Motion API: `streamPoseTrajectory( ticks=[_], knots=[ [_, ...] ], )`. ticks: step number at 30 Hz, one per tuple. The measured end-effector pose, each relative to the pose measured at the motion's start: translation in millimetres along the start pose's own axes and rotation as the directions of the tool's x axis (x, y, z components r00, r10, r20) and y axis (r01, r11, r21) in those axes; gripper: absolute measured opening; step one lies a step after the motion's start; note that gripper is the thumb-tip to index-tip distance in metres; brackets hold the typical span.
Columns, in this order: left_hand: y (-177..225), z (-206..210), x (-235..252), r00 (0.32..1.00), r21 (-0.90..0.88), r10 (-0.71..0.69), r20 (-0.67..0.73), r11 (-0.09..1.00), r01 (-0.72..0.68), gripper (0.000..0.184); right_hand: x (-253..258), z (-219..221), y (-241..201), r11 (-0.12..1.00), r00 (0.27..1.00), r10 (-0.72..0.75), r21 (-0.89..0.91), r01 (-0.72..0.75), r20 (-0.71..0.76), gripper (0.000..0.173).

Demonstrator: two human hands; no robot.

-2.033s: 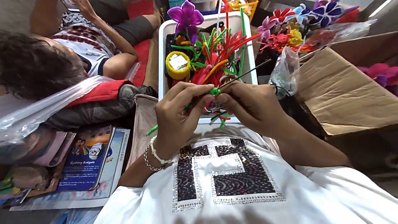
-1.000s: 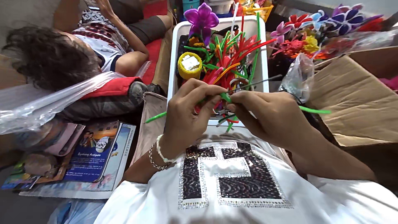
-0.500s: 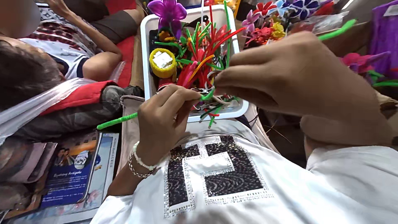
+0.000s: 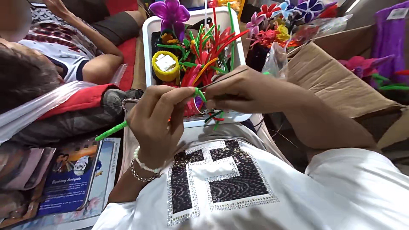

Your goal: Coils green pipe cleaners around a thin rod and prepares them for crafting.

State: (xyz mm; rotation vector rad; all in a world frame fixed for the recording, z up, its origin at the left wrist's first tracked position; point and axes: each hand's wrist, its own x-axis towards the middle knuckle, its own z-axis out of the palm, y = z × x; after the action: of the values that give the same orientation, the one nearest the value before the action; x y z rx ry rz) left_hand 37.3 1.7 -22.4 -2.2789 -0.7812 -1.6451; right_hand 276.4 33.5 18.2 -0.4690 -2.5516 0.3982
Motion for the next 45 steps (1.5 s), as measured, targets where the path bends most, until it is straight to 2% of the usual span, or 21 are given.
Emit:
streamPoseTrajectory(
  ticks=[4,7,10,12,16,20,24,27,30,34,36,39,42,45],
  knots=[
    [-3.1,1.1,-1.0,0.998,0.081,0.012,0.063,0.997,-0.017,0.018,-8.1,1.9,-35.9,0.972,1.0,0.021,-0.234,-0.015,0.023,0.025],
    [-0.7,2.1,-2.9,0.99,0.122,0.052,0.127,0.99,-0.068,0.019,-7.6,-6.7,-52.7,0.936,0.999,-0.015,-0.35,0.027,0.037,0.025],
    [1.3,1.9,-3.5,0.978,0.051,0.1,0.181,0.993,-0.111,0.017,-1.7,-28.7,-54.5,0.915,0.999,-0.035,-0.403,0.032,0.0,0.021],
    [1.7,1.6,-3.4,0.981,-0.029,0.096,0.167,0.995,-0.093,0.015,3.2,-43.5,-44.6,0.902,0.998,-0.051,-0.43,0.029,-0.041,0.024],
    [2.1,-3.6,-1.3,0.992,-0.114,0.066,0.107,0.992,-0.054,0.012,9.6,-50.6,-13.0,0.961,0.997,-0.059,-0.273,0.042,-0.057,0.026],
    [3.2,-2.5,-2.1,0.997,-0.152,0.058,0.044,0.987,-0.051,0.01,10.2,-27.5,7.1,0.998,0.999,-0.016,-0.063,0.014,-0.028,0.026],
    [3.2,-2.5,-1.6,0.999,-0.042,0.045,-0.012,0.998,-0.046,0.014,4.6,-0.8,3.1,0.999,0.999,0.019,0.029,-0.019,0.027,0.026],
    [0.9,-1.1,-2.5,0.999,0.068,0.042,0.008,0.997,-0.043,0.019,-4.5,7.2,-21.1,0.991,0.997,0.038,-0.134,-0.029,0.069,0.026],
    [0.2,-1.3,-2.1,0.998,0.114,0.037,0.057,0.992,-0.043,0.023,-11.2,-8.2,-46.1,0.95,0.999,0.017,-0.314,-0.004,0.04,0.024],
    [1.5,-5.8,-0.5,0.991,0.014,0.062,0.115,0.998,-0.064,0.02,-8.9,-42.2,-57.4,0.901,0.999,-0.003,-0.434,-0.019,-0.048,0.021],
    [2.9,-7.6,-0.5,0.99,-0.064,0.064,0.122,0.996,-0.057,0.018,-2.2,-51.8,-47.1,0.916,0.998,-0.036,-0.402,0.011,-0.055,0.025],
    [4.6,-8.3,-0.8,0.992,-0.165,0.058,0.115,0.986,-0.039,0.017,5.5,-53.4,-23.2,0.981,0.998,-0.054,-0.186,0.05,-0.015,0.027],
    [5.6,-7.5,-1.4,0.994,-0.224,0.05,0.101,0.974,-0.027,0.015,6.3,-40.4,-5.1,0.998,0.999,0.004,0.066,-0.007,0.039,0.028],
    [4.9,-5.5,-1.1,0.998,-0.201,0.012,0.063,0.98,0.001,0.016,4.6,-13.7,6.0,0.96,0.991,0.08,0.259,-0.106,0.109,0.029]
  ],
)
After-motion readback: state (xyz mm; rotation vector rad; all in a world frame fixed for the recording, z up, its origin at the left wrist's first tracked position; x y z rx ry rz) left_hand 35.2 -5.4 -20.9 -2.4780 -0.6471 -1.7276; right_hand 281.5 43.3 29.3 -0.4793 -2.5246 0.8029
